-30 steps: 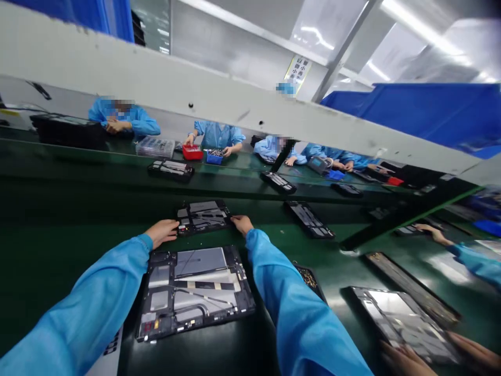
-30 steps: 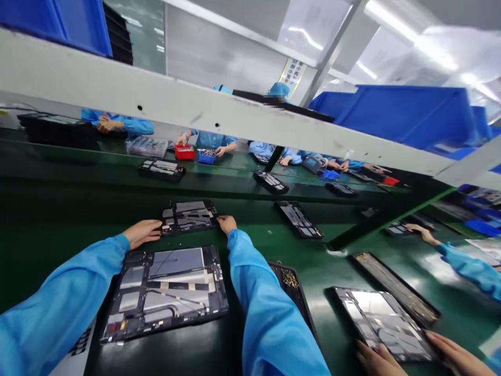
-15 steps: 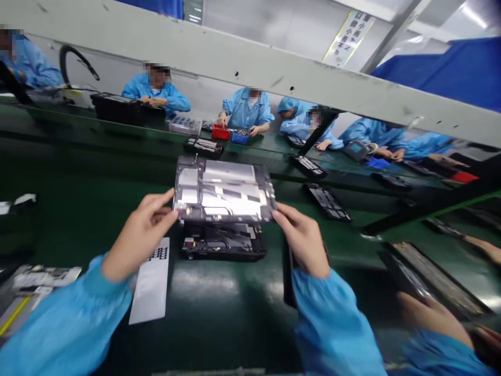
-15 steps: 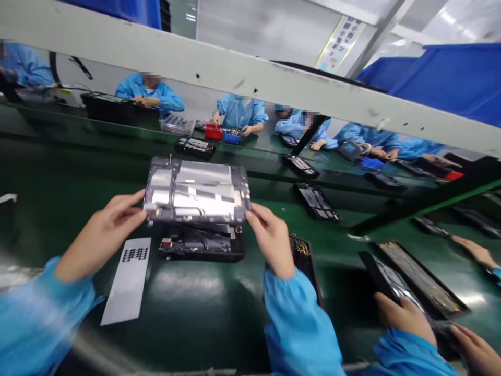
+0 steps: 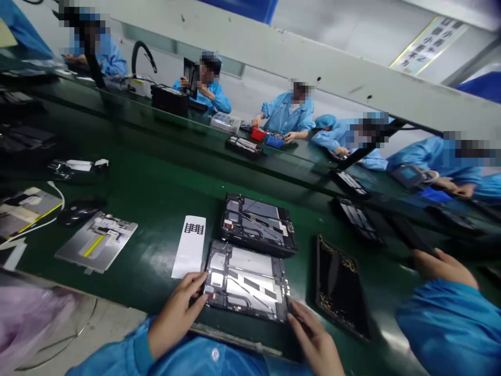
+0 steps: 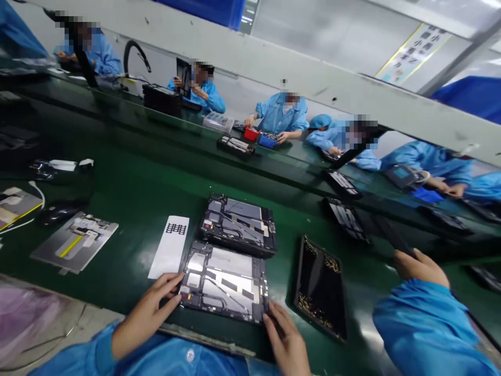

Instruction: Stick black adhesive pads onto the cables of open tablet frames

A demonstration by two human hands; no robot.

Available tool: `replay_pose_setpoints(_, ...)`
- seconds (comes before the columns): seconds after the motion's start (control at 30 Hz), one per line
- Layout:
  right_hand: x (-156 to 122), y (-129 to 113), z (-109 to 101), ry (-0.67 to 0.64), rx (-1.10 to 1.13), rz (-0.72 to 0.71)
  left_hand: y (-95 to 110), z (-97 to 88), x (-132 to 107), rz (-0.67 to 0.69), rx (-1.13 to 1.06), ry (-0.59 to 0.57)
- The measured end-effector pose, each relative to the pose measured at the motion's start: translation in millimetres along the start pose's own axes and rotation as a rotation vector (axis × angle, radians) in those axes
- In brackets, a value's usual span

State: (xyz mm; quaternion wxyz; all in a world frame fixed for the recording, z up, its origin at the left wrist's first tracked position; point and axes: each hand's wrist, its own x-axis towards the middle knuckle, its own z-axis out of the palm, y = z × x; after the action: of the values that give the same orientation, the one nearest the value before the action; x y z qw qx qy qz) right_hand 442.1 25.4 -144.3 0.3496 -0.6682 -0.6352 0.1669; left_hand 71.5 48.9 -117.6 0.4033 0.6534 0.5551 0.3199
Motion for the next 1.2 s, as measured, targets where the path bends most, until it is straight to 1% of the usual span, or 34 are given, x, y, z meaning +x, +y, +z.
replay_pose_setpoints(0.03, 7.5, -9.9, -1.0, 0.015, -0.051, -0.050, -2.3, -11.0, 12.9, 0.038, 0.049, -0.020)
replay_pose_setpoints(0.07, 15.9, -25.0, -2.0, 0.029, -0.088, -0.102, -5.4, -24.0, 26.4, 0.075, 0.115, -0.023)
replay_pose_setpoints(0.13, 35.5, -67.6, 2.6, 0.015, -0.089, -0.208, -14.8, -51.6, 55.0, 0.136, 0.286, 0.034)
replay_pose_setpoints(0.17, 46.7, -92.7, 10.6, -0.039, -0.042, -0.271, -20.9, -63.6, 69.2, 0.151, 0.320, 0.048)
replay_pose_setpoints(0.2, 58.9, -117.9, 23.4, -0.134, 0.025, -0.342, -27.6, -73.2, 82.5, 0.172, 0.356, 0.034)
replay_pose_setpoints(0.23, 71.7, -141.8, 40.8, -0.259, 0.096, -0.425, -34.4, -80.0, 94.2, 0.185, 0.386, 0.006)
replay_pose_setpoints(0.27, 84.9, -162.9, 61.9, -0.379, 0.151, -0.491, -41.0, -83.9, 103.7, 0.192, 0.399, -0.024)
replay_pose_setpoints(0.3, 98.1, -180.5, 85.6, -0.460, 0.170, -0.533, -46.8, -85.4, 110.6, 0.195, 0.412, -0.049)
replay_pose_setpoints(0.33, 110.8, -194.2, 110.2, -0.508, 0.128, -0.561, -51.7, -85.0, 115.1, 0.191, 0.417, -0.065)
replay_pose_setpoints(0.37, 122.6, -204.0, 134.1, -0.535, 0.037, -0.576, -55.5, -83.4, 117.3, 0.184, 0.415, -0.069)
replay_pose_setpoints(0.43, 142.0, -214.3, 174.7, -0.569, -0.107, -0.583, -59.9, -79.2, 117.4, 0.177, 0.420, -0.071)
replay_pose_setpoints(0.47, 149.1, -216.1, 189.5, -0.580, -0.154, -0.580, -60.8, -77.5, 116.4, 0.173, 0.423, -0.070)
replay_pose_setpoints(0.53, 158.1, -216.2, 207.5, -0.604, -0.197, -0.573, -61.2, -75.3, 114.9, 0.166, 0.430, -0.066)
replay_pose_setpoints(0.63, 160.5, -215.1, 214.5, -0.632, -0.279, -0.562, -60.7, -74.7, 115.5, 0.166, 0.434, -0.057)
replay_pose_setpoints(0.8, 152.2, -221.7, 220.8, -0.622, -0.395, -0.493, -59.0, -75.9, 119.7, 0.168, 0.435, -0.058)
replay_pose_setpoints(0.87, 152.3, -226.4, 218.6, -0.631, -0.397, -0.473, -58.4, -75.9, 121.1, 0.164, 0.433, -0.070)
replay_pose_setpoints(0.9, 153.4, -228.3, 212.6, -0.644, -0.393, -0.472, -58.4, -75.6, 121.7, 0.162, 0.434, -0.071)
replay_pose_setpoints(0.93, 154.6, -229.5, 202.0, -0.655, -0.370, -0.480, -58.9, -75.1, 122.3, 0.163, 0.436, -0.068)
replay_pose_setpoints(0.97, 155.3, -229.7, 186.6, -0.651, -0.317, -0.495, -59.9, -74.6, 122.9, 0.168, 0.440, -0.063)
replay_pose_setpoints(1.03, 152.1, -225.9, 142.6, -0.591, -0.128, -0.526, -62.8, -73.9, 124.4, 0.197, 0.451, -0.052)
replay_pose_setpoints(1.1, 138.9, -215.3, 90.1, -0.480, 0.091, -0.523, -65.4, -74.8, 125.9, 0.243, 0.464, -0.057)
replay_pose_setpoints(1.17, 114.0, -196.8, 43.3, -0.417, 0.165, -0.452, -64.0, -77.0, 126.1, 0.286, 0.450, -0.045)
replay_pose_setpoints(1.2, 98.0, -184.8, 26.1, -0.407, 0.153, -0.400, -60.6, -78.0, 124.9, 0.302, 0.426, -0.011)
